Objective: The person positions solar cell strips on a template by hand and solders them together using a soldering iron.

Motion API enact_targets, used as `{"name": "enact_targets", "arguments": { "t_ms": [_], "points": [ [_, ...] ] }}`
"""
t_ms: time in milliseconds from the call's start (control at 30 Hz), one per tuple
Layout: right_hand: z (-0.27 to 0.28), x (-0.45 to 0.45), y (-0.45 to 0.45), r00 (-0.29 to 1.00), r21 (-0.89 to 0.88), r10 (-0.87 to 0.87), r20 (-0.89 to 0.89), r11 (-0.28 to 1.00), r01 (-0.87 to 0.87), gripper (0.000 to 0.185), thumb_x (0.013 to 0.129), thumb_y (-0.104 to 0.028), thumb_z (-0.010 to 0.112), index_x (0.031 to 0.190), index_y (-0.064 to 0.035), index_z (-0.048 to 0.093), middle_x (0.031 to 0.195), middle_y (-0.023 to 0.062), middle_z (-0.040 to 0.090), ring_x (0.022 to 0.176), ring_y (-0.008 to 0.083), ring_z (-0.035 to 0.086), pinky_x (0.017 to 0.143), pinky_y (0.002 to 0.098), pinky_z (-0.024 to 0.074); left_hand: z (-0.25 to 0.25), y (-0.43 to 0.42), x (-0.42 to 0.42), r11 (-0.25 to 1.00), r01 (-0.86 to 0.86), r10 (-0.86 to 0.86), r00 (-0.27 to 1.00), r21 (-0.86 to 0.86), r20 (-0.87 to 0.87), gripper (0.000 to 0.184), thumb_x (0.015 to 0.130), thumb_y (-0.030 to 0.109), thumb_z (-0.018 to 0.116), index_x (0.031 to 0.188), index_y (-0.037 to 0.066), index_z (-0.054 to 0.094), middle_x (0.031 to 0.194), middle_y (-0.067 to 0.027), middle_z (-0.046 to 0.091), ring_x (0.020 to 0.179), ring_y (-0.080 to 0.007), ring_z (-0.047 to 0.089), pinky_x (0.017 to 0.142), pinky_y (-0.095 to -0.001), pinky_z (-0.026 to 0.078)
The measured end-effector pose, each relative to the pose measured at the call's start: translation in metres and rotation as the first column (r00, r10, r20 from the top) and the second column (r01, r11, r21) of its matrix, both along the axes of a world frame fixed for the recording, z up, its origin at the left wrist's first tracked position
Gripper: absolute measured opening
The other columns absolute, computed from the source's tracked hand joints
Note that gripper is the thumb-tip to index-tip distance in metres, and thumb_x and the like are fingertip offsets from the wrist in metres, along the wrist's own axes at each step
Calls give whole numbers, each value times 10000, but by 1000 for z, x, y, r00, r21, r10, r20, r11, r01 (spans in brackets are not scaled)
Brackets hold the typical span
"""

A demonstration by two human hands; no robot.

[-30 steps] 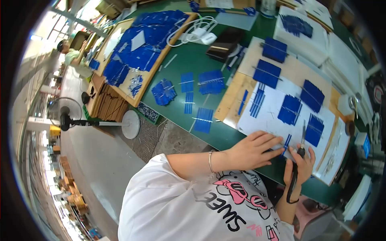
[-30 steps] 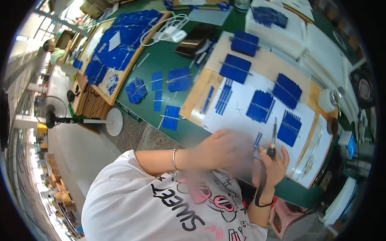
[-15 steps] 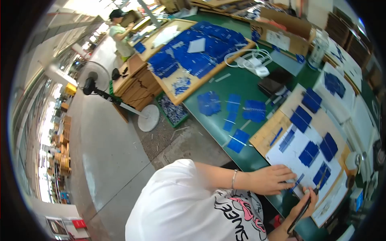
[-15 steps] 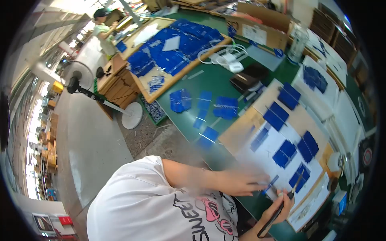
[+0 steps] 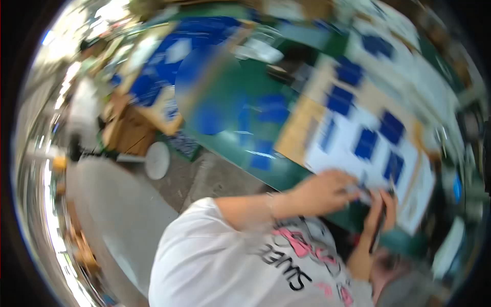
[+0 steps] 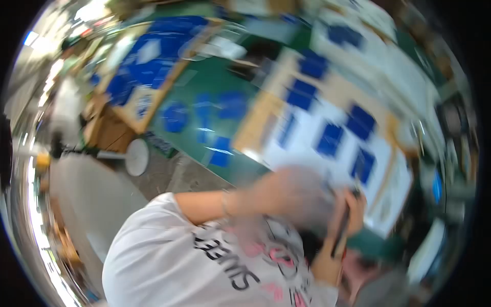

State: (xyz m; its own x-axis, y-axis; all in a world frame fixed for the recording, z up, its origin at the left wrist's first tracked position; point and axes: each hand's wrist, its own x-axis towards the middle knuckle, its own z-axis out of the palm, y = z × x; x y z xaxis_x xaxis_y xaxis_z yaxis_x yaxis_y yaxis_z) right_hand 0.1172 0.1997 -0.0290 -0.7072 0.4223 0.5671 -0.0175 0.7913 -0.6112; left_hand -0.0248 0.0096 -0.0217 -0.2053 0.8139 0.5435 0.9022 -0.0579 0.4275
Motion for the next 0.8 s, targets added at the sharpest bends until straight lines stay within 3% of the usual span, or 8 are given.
{"name": "enact_targets", "arguments": {
  "t_ms": [100, 167, 200, 333, 433, 500, 633, 800],
  "points": [
    [19, -12, -7, 993, 144, 57, -105, 989, -42, 173, 867, 27, 608, 1025, -34, 645, 944, 154, 724, 911, 309, 677, 952, 482, 462, 20, 2, 4, 979, -52, 53, 999, -198, -1, 550, 740, 218, 748, 1267, 153, 603, 1328, -108, 524, 1195, -297, 523, 982, -446, 446],
    [24, -8, -2, 994, 100, 107, -30, 990, -103, 163, 861, 25, 595, 997, -64, 610, 871, 117, 750, 904, 278, 706, 981, 468, 445, 22, 5, 4, 969, -67, 56, 997, -236, -52, 564, 763, 239, 743, 1304, 176, 595, 1356, -93, 519, 1201, -282, 514, 999, -437, 417],
    [29, -7, -2, 993, 92, 118, -10, 989, -117, 169, 858, 24, 588, 992, -75, 612, 870, 103, 751, 918, 266, 708, 981, 475, 445, 22, 5, 5, 973, -18, 10, 999, -228, -34, 564, 763, 239, 743, 1304, 176, 595, 1356, -93, 519, 1201, -282, 514, 999, -437, 417],
    [28, -10, 1, 989, 146, 147, 21, 978, -149, 193, 856, 46, 531, 979, -82, 607, 879, 80, 754, 921, 268, 715, 994, 484, 440, 18, 7, 5, 963, -82, 62, 994, -255, -85, 522, 786, 277, 722, 1293, 206, 623, 1373, -92, 518, 1187, -277, 510, 1017, -418, 376],
    [24, -9, 1, 986, 174, 164, 31, 970, -167, 208, 855, 59, 508, 968, -83, 611, 870, 83, 754, 913, 276, 719, 1009, 486, 434, 17, 7, 5, 956, -99, 74, 992, -276, -98, 515, 797, 282, 718, 1297, 207, 622, 1379, -93, 515, 1192, -282, 505, 1029, -419, 364],
    [24, -4, 3, 998, 159, 26, 63, 987, -36, 207, 853, 68, 517, 956, -80, 618, 869, 97, 751, 904, 267, 722, 1019, 490, 433, 18, 7, 6, 953, -105, 77, 991, -284, -106, 510, 801, 282, 716, 1297, 207, 624, 1379, -94, 514, 1194, -283, 502, 1033, -419, 360],
    [10, -2, 4, 988, -98, -73, -132, 993, 61, 166, 900, 49, 510, 1005, -18, 620, 866, 183, 723, 887, 307, 720, 1026, 497, 426, 20, 7, 4, 948, -88, 54, 991, -306, -120, 535, 795, 295, 723, 1311, 207, 614, 1390, -103, 501, 1196, -280, 498, 1034, -422, 355],
    [15, -3, 4, 993, -71, -19, -117, 997, 11, 164, 901, 26, 515, 1020, -12, 621, 895, 201, 718, 956, 305, 702, 1011, 482, 436, 33, 11, -1, 928, -61, 16, 992, -368, -122, 574, 788, 316, 731, 1335, 211, 593, 1403, -111, 487, 1193, -280, 496, 1037, -424, 347]
  ]
}}
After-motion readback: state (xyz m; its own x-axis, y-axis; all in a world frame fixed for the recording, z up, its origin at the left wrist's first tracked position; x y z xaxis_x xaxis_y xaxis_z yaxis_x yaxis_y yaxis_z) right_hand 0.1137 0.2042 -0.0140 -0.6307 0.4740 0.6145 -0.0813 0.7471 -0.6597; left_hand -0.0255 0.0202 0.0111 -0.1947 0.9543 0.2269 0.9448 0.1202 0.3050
